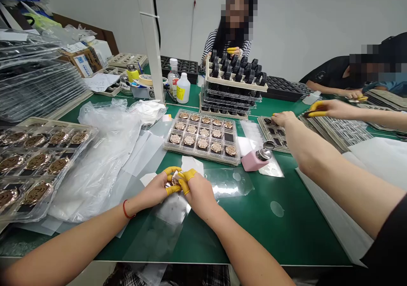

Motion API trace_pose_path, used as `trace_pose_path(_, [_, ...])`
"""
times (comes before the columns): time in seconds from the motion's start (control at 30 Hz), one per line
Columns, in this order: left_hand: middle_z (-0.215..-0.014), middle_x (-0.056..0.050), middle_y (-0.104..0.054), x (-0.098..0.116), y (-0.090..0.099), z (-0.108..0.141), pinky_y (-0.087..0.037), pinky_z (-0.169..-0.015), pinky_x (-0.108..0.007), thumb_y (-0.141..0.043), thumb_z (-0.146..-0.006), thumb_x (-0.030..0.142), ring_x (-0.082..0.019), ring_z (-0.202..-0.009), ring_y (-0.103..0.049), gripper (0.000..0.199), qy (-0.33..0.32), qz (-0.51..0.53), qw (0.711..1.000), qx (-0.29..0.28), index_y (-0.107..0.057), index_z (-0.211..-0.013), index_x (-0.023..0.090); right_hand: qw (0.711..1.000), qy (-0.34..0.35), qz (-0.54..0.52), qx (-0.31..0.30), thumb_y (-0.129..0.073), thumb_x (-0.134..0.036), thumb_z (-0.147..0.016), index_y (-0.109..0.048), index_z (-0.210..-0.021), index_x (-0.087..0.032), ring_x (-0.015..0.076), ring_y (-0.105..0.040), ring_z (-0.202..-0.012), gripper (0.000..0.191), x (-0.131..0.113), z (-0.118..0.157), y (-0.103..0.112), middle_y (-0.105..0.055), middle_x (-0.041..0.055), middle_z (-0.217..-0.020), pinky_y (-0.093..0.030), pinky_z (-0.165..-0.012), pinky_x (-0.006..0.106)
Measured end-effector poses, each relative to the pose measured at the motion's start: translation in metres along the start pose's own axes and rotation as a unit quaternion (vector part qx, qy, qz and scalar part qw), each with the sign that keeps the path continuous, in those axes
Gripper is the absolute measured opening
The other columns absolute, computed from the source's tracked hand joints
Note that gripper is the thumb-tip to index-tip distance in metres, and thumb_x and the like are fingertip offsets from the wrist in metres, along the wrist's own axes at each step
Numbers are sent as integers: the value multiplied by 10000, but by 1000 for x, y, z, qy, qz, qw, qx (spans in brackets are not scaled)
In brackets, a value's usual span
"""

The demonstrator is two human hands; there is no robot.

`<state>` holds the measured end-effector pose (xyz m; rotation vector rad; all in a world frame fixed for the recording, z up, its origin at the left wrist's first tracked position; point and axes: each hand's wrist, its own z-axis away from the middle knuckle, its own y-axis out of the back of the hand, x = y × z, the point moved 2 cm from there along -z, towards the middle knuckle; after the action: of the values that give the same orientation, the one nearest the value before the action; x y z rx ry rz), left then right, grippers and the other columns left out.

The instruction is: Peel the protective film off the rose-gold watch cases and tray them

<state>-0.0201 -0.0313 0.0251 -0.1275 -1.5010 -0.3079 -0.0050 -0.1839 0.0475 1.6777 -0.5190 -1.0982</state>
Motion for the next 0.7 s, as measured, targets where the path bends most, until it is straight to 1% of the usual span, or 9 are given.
trace_pose_path(0.13, [-1143, -70, -573, 1, 0, -1, -459, -868, -334, -586, -790, 257, -211, -1002, -566, 390, -4, -6, 1000, -10, -467, -1157, 198, 997, 2, 78, -7, -391, -248, -892, -558, -899, -190, 185, -514, -749, 177, -3, -4, -15, -578, 74, -832, -308, -588, 266])
trace_pose_path(0.27, [-1174, -71, -561, 2, -1, -1, -453, -886, -340, -600, -795, 293, -217, -1032, -558, 427, -7, 1, 999, -34, -458, -1189, 210, 995, -16, 97, 13, -422, -201, -865, -552, -887, -188, 183, -509, -748, 133, 8, -12, -18, -577, 71, -839, -309, -584, 262])
trace_pose_path(0.33, [-1193, -75, -551, 1, -1, -1, -447, -905, -345, -613, -790, 300, -222, -1062, -547, 448, -11, 29, 999, -44, -450, -1198, 213, 997, -8, 75, 26, -427, -183, -853, -543, -860, -190, 183, -512, -754, 117, 16, -15, -15, -578, 69, -838, -326, -594, 260])
trace_pose_path(0.4, [-1193, -80, -549, -1, 0, -2, -455, -895, -348, -628, -779, 295, -224, -1056, -550, 468, -8, 52, 998, -40, -441, -1199, 212, 998, 3, 28, 53, -404, -197, -871, -530, -841, -190, 175, -516, -752, 129, 22, -15, -8, -579, 63, -832, -347, -611, 258])
trace_pose_path(0.47, [-1176, -83, -553, -3, 1, -2, -467, -867, -350, -647, -762, 286, -225, -1030, -559, 490, 4, 61, 998, -24, -430, -1195, 210, 996, 7, -16, 88, -379, -237, -897, -521, -840, -190, 166, -520, -754, 160, 23, -12, 2, -581, 56, -833, -363, -631, 256])
trace_pose_path(0.53, [-1155, -81, -556, -5, 2, -2, -471, -851, -352, -658, -750, 278, -225, -1010, -564, 499, 13, 58, 998, -11, -426, -1187, 206, 994, 22, -27, 100, -368, -267, -910, -523, -855, -194, 164, -523, -783, 180, 18, -7, 9, -584, 51, -851, -367, -654, 256])
trace_pose_path(0.57, [-1144, -80, -558, -5, 2, -2, -468, -852, -353, -654, -753, 278, -224, -1008, -562, 492, 14, 54, 998, -8, -427, -1183, 202, 995, 36, -14, 90, -376, -267, -908, -527, -853, -197, 166, -520, -794, 175, 14, -5, 11, -584, 48, -850, -363, -657, 256])
trace_pose_path(0.63, [-1136, -78, -559, -5, 3, -2, -462, -860, -355, -635, -769, 283, -221, -1013, -557, 473, 10, 50, 999, -10, -423, -1184, 199, 997, 61, 34, 46, -412, -245, -887, -530, -824, -197, 173, -510, -786, 142, 6, -3, 9, -578, 47, -829, -345, -631, 258])
trace_pose_path(0.7, [-1144, -77, -555, -7, 3, -2, -451, -883, -357, -619, -783, 282, -217, -1029, -550, 458, 4, 45, 999, -16, -421, -1188, 200, 994, 62, 86, 8, -445, -219, -860, -526, -795, -193, 181, -497, -770, 107, 2, -3, 3, -570, 53, -815, -320, -594, 263])
